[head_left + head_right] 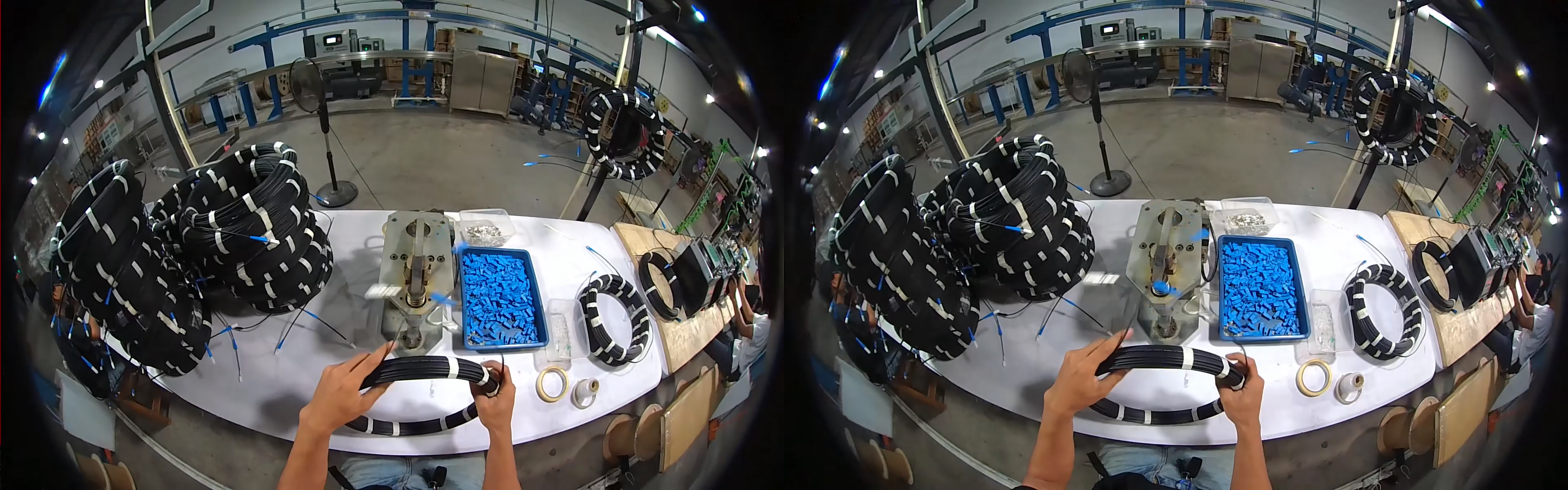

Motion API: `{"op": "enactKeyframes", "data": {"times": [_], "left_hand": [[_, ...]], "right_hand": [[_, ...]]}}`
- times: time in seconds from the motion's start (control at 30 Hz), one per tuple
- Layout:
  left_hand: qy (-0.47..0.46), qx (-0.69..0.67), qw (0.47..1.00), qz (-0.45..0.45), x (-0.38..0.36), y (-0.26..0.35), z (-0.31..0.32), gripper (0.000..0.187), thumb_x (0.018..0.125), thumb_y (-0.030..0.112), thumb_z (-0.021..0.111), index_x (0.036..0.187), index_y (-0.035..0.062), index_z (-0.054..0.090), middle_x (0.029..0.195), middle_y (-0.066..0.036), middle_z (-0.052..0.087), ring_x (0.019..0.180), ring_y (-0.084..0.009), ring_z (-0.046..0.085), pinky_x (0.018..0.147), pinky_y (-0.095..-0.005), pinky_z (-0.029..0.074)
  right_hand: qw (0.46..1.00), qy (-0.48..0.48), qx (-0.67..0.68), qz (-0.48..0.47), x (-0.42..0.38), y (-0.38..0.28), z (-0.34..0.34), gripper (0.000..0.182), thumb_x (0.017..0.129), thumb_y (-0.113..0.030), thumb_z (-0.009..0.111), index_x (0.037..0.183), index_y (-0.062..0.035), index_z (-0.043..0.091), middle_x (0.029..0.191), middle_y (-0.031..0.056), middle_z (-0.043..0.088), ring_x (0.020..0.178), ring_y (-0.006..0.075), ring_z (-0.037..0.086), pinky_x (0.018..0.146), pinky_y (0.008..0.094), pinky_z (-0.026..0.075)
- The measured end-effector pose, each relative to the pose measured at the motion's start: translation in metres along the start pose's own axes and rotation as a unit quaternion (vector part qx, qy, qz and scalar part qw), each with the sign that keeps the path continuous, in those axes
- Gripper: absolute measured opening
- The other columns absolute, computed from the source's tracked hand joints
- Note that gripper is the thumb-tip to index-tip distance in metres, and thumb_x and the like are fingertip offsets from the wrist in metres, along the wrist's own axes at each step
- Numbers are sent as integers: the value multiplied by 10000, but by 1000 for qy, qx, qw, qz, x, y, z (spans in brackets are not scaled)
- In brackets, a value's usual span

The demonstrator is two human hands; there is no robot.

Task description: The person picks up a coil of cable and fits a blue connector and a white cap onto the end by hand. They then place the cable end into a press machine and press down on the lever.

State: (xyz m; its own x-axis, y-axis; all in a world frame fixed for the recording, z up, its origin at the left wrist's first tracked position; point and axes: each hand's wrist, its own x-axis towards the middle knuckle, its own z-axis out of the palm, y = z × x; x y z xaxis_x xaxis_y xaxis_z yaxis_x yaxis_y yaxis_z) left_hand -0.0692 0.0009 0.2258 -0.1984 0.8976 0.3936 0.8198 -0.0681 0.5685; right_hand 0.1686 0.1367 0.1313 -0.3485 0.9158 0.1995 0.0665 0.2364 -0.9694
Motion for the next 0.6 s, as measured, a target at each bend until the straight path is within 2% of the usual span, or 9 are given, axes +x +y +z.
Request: {"op": "enactKeyframes", "data": {"times": [0.07,0.17,0.27,0.3,0.33,0.4,0.43,0.5,0.6], "left_hand": [[-21,-14,999,-22,3,-1,-4,610,769,103,769,1334,62,544,919,-114,685,804,-260,688,706,-340,538],[-41,-54,997,-43,1,-10,-7,565,781,64,741,1318,78,566,970,-119,681,837,-281,675,728,-341,536],[-43,-66,996,-37,4,-6,-14,569,781,62,740,1321,71,559,1052,-139,669,894,-295,665,754,-340,539],[-38,-51,997,-33,5,-4,-17,574,776,68,749,1316,53,557,1100,-152,660,926,-295,661,765,-339,541],[-36,-50,998,-32,7,-6,-16,574,776,68,749,1316,53,557,1100,-152,660,926,-295,661,765,-339,541],[21,-37,998,48,7,-13,-10,554,793,124,734,1304,23,545,1211,-118,631,872,-333,638,717,-387,524],[23,-38,998,45,6,-14,-9,554,793,124,734,1304,23,545,1211,-118,631,872,-333,638,717,-387,524],[8,25,999,24,9,-14,-9,566,785,113,741,1290,-28,529,1351,-107,565,946,-322,632,786,-369,520],[-16,-81,996,21,12,-10,-7,528,776,97,743,1268,8,574,1281,-93,591,963,-282,620,838,-340,495]], "right_hand": [[1000,-8,-16,5,1,-6,1,465,747,91,693,1165,-15,520,855,31,567,740,82,549,687,214,449],[993,10,-35,-115,13,-9,6,739,671,71,720,1342,-31,428,925,56,588,725,95,572,668,238,475],[988,-46,-64,-136,21,-39,8,776,643,73,715,1357,-39,431,937,73,602,732,116,581,661,248,484],[982,-63,-98,-146,24,-43,7,734,620,63,713,1309,-63,492,962,108,620,760,193,622,679,287,507],[982,-62,-98,-148,28,-46,9,734,620,63,713,1309,-63,492,962,108,620,760,193,622,679,287,507],[951,-68,-135,-271,31,-51,16,659,619,52,716,1243,-87,559,976,137,631,806,271,646,691,335,523],[954,-55,-128,-264,31,-50,18,634,606,40,750,1198,-140,616,1014,107,635,803,302,656,665,360,538],[953,-56,-127,-270,32,-50,20,644,595,44,751,1196,-142,615,1008,101,630,788,297,655,657,359,537],[949,-58,-135,-279,36,-51,21,661,573,51,754,1186,-157,620,1059,100,599,804,283,637,659,351,530]]}}
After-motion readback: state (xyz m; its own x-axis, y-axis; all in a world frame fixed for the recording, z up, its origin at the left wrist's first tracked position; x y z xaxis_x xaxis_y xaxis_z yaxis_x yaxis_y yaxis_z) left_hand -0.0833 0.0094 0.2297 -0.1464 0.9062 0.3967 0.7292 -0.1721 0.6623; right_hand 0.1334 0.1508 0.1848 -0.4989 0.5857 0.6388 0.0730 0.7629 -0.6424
